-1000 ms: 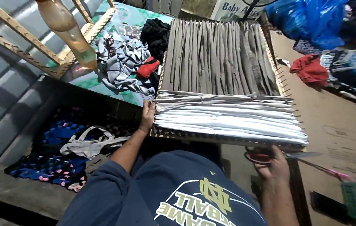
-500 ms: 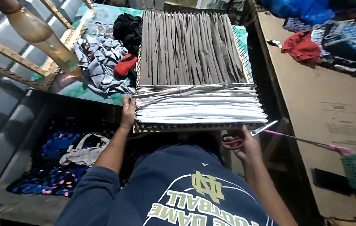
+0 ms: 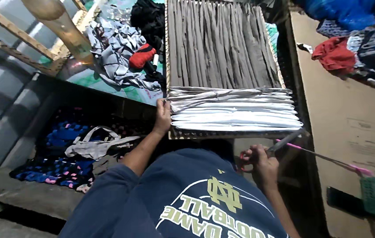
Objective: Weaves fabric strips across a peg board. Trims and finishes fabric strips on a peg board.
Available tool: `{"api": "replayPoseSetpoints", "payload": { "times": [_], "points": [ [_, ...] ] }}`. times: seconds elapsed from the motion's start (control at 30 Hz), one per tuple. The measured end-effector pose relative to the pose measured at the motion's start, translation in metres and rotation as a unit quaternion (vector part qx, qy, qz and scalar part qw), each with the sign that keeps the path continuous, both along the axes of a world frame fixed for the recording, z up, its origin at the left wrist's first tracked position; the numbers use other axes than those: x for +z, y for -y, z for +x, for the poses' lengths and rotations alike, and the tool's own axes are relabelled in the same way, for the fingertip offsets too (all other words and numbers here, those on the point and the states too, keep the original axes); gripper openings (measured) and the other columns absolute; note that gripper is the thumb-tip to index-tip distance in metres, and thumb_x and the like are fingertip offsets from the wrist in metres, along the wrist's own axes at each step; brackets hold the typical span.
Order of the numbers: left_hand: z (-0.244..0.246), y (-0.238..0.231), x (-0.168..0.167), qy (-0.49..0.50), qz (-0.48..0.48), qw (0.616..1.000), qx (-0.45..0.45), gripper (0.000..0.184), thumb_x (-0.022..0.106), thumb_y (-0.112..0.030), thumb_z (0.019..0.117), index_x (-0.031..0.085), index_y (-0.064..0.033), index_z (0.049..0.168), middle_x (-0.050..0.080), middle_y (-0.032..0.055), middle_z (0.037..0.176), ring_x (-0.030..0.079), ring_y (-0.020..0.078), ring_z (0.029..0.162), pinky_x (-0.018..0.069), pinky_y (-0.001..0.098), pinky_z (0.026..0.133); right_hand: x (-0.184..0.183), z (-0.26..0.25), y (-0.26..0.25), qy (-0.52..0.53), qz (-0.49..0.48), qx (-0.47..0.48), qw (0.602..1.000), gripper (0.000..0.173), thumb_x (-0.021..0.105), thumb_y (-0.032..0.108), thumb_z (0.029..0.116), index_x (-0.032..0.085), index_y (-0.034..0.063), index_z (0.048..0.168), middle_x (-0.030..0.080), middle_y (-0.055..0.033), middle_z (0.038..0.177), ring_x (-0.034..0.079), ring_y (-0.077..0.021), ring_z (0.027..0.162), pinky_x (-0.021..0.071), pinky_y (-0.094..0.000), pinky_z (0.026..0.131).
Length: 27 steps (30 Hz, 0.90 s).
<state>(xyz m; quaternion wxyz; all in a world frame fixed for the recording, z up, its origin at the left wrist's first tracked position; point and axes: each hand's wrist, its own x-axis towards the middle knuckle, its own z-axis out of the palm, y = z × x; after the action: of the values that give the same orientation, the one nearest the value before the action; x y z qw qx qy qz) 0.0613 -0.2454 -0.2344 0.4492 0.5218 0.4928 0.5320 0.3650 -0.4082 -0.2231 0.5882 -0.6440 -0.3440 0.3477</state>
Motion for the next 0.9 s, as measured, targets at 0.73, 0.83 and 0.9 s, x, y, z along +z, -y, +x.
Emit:
{"api": "replayPoseSetpoints", "payload": {
  "times": [0.73,0.83,0.9],
  "points": [
    [-0.049,-0.014,0.037,-0.044,-0.044,0.991,-0.120,0.018,0.056,-0.013,0.1045,0.059,0.0026,0.113,0.064,0.0050,0.097,0.062,0.0058,0.086,0.0534,0.0262,0.082,0.045,-0.031,-0.028,0.207,-0.067,0.335,0.917,0.044,0.048,0.031,0.1058,0.055,-0.0029,0.132,0.067,-0.0058,0.104,0.065,-0.0039,0.082,0.0572,-0.0246,0.075],
    [-0.053,-0.020,0.049,0.039,-0.104,0.983,-0.149,0.008,0.059,-0.014,0.1032,0.060,-0.0061,0.104,0.063,-0.0027,0.084,0.060,0.0036,0.073,0.0534,0.0230,0.070,0.051,-0.037,-0.044,0.093,-0.068,0.435,0.893,0.048,0.045,0.025,0.1019,0.051,0.0048,0.145,0.068,-0.0066,0.119,0.069,-0.0137,0.099,0.0598,-0.0351,0.087],
    [-0.056,-0.022,0.055,0.071,-0.138,0.974,-0.165,0.006,0.058,-0.014,0.1038,0.061,-0.0086,0.104,0.063,-0.0043,0.082,0.059,0.0028,0.070,0.0520,0.0212,0.067,0.054,-0.043,-0.054,0.021,-0.089,0.481,0.872,0.057,0.051,0.017,0.0916,0.051,0.0098,0.148,0.067,-0.0090,0.127,0.069,-0.0199,0.105,0.0589,-0.0385,0.090]
  ]
}}
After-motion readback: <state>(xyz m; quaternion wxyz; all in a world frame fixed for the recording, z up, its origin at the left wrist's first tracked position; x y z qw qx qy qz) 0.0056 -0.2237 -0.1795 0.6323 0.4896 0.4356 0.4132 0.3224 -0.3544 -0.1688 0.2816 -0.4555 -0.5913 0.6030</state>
